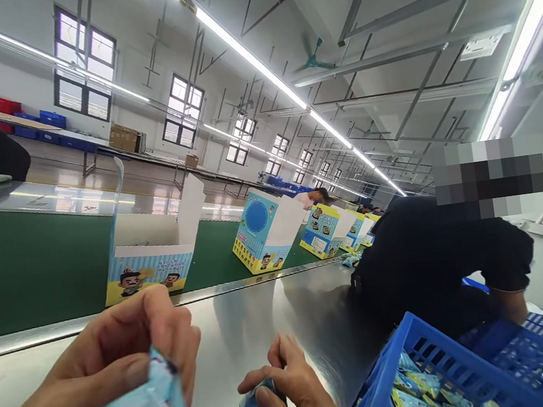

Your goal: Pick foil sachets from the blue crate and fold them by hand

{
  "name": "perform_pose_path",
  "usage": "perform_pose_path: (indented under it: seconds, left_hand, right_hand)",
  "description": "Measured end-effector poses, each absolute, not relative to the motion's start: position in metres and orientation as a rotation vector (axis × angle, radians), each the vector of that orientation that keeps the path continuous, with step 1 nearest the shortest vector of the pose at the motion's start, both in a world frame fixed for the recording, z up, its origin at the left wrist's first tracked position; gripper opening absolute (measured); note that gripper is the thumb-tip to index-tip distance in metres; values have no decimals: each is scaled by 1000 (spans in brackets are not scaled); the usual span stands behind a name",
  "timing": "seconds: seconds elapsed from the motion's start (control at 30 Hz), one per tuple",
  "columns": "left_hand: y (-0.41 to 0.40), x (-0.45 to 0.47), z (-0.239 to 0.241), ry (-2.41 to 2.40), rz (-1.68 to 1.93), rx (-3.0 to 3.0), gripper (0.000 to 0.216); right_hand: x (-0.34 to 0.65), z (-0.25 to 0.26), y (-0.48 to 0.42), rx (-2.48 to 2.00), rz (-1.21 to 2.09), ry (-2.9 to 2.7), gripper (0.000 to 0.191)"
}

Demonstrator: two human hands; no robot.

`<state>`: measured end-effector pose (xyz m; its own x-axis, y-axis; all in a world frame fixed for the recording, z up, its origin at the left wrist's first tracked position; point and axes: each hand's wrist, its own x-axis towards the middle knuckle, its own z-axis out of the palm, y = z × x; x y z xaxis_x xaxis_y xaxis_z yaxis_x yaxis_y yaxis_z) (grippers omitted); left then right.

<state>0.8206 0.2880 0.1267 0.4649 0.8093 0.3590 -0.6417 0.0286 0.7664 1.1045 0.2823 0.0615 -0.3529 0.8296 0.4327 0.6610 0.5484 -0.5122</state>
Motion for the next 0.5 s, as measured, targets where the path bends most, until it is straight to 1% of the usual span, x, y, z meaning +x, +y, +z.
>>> perform_pose_path:
  seconds: [0.07,0.13,0.2,0.27,0.3,0.37,0.4,0.47,0.5]
  left_hand:
    - [291,823,124,452,1192,1364,37]
    - [295,829,118,502,1102,1531,39]
    - [297,834,112,474,1031,1538,40]
    - [299,838,108,593,1050,1577,39]
    - [299,839,107,630,1056,1593,39]
    - [301,840,108,531,996,1566,38]
    - [302,841,110,471,966,1548,37]
    - [305,844,113,526,1008,1556,38]
    - [306,846,115,570,1036,1557,39]
  right_hand:
    - [1111,55,288,-1120,251,-2118,76]
    - [1116,55,292,-1054,311,-2149,73]
    - [1121,61,293,-1062,508,-2181,69]
    - [1125,69,293,-1114,694,-2201,59]
    - [1126,73,292,-1124,724,-2186,54]
    - [1130,78,291,-1126,811,-2114,48]
    - [1131,80,290,-1119,937,-2063,50]
    - [1134,83,291,-1098,1251,-1951,57]
    - [1136,84,291,-1106,1320,-1931,57]
